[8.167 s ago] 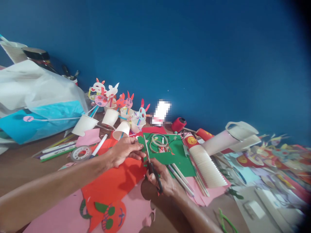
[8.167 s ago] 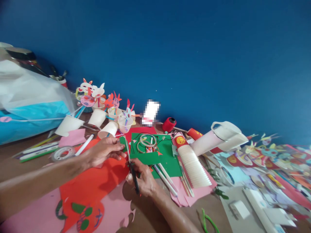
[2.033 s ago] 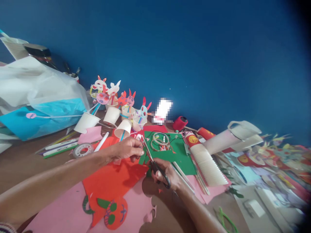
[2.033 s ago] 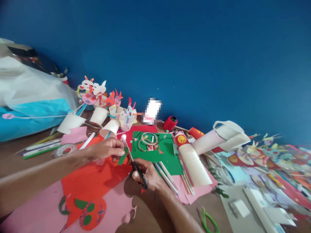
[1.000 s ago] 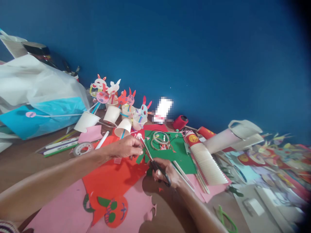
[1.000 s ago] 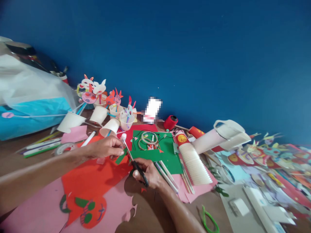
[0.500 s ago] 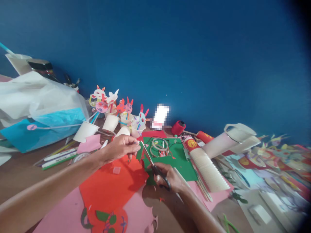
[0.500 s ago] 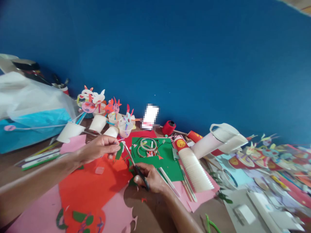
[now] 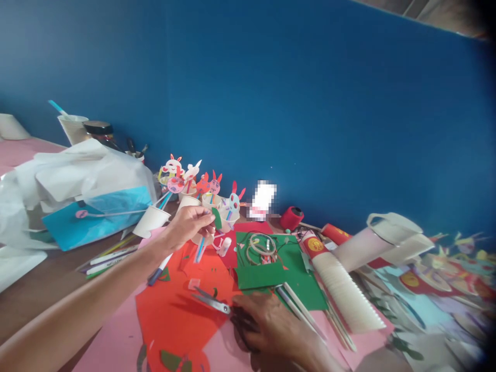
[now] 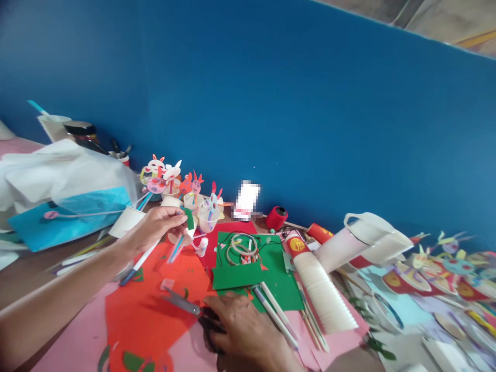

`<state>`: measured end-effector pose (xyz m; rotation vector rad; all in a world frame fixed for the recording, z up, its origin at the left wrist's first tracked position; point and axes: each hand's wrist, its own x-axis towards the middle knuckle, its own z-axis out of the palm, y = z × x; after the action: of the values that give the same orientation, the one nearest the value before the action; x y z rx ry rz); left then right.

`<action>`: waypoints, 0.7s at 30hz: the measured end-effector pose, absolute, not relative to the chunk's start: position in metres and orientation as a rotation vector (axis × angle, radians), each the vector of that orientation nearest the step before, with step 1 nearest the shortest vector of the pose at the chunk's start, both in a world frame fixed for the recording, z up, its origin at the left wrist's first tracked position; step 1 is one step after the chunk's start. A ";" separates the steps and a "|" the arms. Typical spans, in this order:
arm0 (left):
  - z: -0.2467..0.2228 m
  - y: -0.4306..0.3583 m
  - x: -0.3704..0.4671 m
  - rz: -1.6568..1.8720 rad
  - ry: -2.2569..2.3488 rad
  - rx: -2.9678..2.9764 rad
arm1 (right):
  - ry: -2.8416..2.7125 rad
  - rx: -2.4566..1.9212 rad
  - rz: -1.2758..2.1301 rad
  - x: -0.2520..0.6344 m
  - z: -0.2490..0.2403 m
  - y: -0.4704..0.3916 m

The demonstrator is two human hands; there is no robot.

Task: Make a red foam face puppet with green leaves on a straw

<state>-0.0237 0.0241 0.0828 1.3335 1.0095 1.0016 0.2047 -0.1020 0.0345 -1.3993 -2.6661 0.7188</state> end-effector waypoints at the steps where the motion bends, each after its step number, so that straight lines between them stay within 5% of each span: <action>1: 0.082 0.025 -0.024 1.003 1.012 1.320 | -2.703 -1.402 0.680 0.204 0.035 -0.103; 21: 0.089 0.016 -0.018 1.030 1.013 1.293 | -2.947 -1.320 0.400 0.189 0.038 -0.119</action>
<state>-0.0176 0.0156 0.0891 1.2932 1.0132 1.0302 0.1893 -0.1193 0.0382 -1.3199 -2.9466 0.4003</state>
